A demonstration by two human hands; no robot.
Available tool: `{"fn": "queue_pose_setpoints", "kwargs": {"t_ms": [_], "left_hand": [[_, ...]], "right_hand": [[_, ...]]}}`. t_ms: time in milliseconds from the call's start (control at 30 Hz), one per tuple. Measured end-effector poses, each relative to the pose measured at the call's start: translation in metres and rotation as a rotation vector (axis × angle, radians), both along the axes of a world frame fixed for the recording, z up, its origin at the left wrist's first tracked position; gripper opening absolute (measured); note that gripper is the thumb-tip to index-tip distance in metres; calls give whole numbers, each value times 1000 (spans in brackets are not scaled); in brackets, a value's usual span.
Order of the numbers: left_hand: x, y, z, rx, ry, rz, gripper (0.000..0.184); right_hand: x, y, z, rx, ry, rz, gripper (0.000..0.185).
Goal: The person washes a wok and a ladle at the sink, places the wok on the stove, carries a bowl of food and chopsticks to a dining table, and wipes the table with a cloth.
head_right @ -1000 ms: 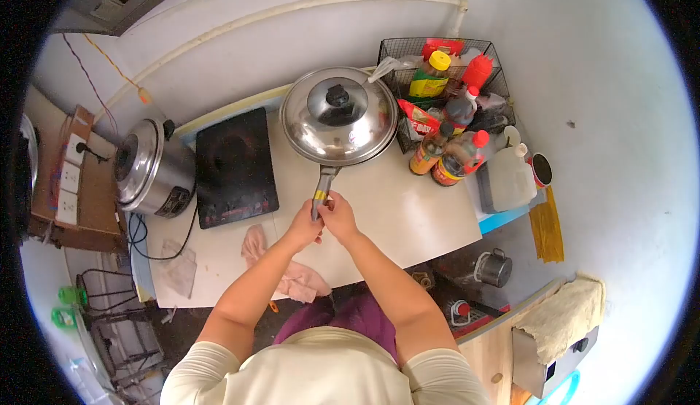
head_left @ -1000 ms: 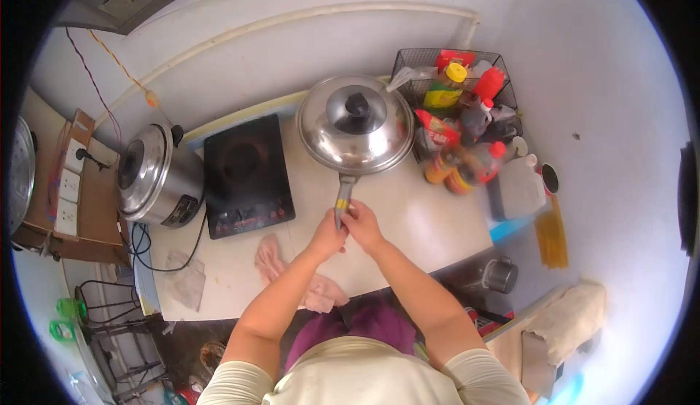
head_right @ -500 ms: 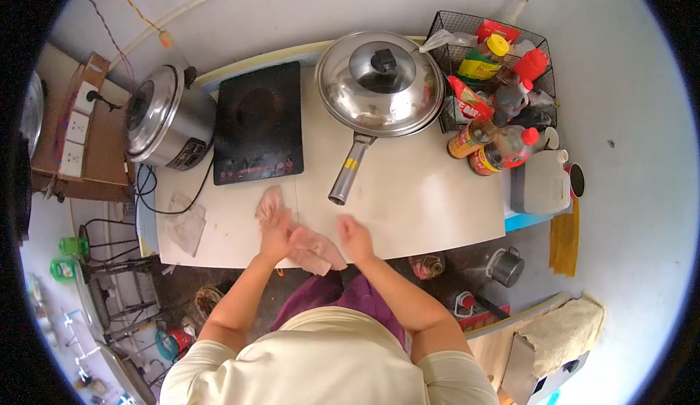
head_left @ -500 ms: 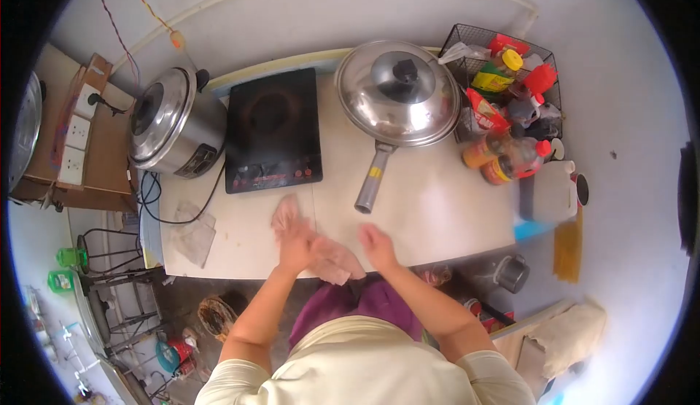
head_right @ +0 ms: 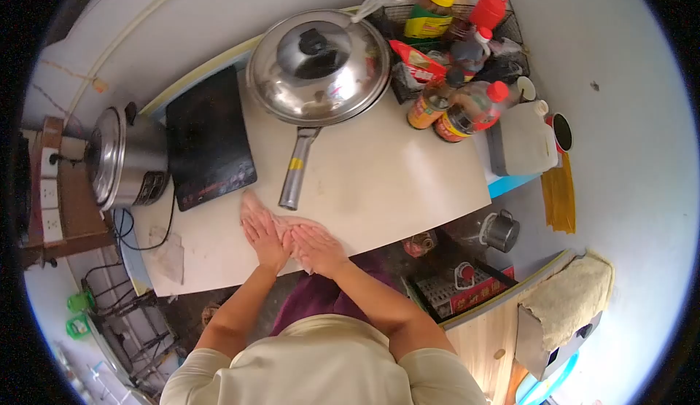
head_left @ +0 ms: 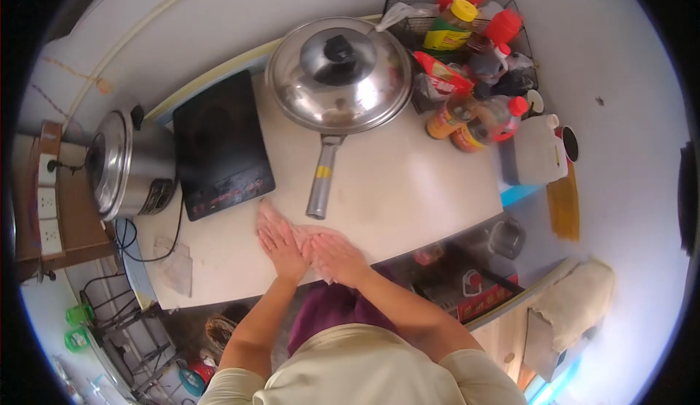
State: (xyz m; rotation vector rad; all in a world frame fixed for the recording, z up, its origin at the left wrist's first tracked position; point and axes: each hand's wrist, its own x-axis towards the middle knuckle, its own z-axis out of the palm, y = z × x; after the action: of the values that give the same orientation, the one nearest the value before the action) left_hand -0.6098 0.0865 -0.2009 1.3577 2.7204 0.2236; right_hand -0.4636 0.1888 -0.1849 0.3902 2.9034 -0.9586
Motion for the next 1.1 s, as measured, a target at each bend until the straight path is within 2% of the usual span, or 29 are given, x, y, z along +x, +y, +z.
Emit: {"fn": "queue_pose_setpoints", "kwargs": {"t_ms": [67,167,267,367,533,600,667,767,867,1000,1100], "left_hand": [[19,34,7,-8,6,-7,82],[48,89,9,-62,-225,-55,81],[85,152,9,93,-145,-123,80],[122,208,3,111,-183,-191,78],[180,281,4,127,-297,-481,62],[204,292,4,136,-379,-579,55],[221,292,9,140,-482,-657,52],[221,274,22,91,-591,-780,51],[200,244,30,103,-661,-816,50],[164,175,9,64,-655,-724,49],[124,122,13,102,-524,-704,48]], "right_hand": [[13,23,-1,60,2,-93,59],[39,65,1,139,5,-231,55],[74,115,-2,220,24,-331,53],[108,170,5,229,8,-406,55],[175,237,-6,362,-94,-514,58],[198,241,1,311,-115,-638,59],[215,234,8,262,-135,-718,59],[228,201,-6,406,-111,-791,66],[212,160,4,126,20,-840,75],[177,123,13,-60,-125,-658,85],[138,99,24,-118,-120,-480,85]]}}
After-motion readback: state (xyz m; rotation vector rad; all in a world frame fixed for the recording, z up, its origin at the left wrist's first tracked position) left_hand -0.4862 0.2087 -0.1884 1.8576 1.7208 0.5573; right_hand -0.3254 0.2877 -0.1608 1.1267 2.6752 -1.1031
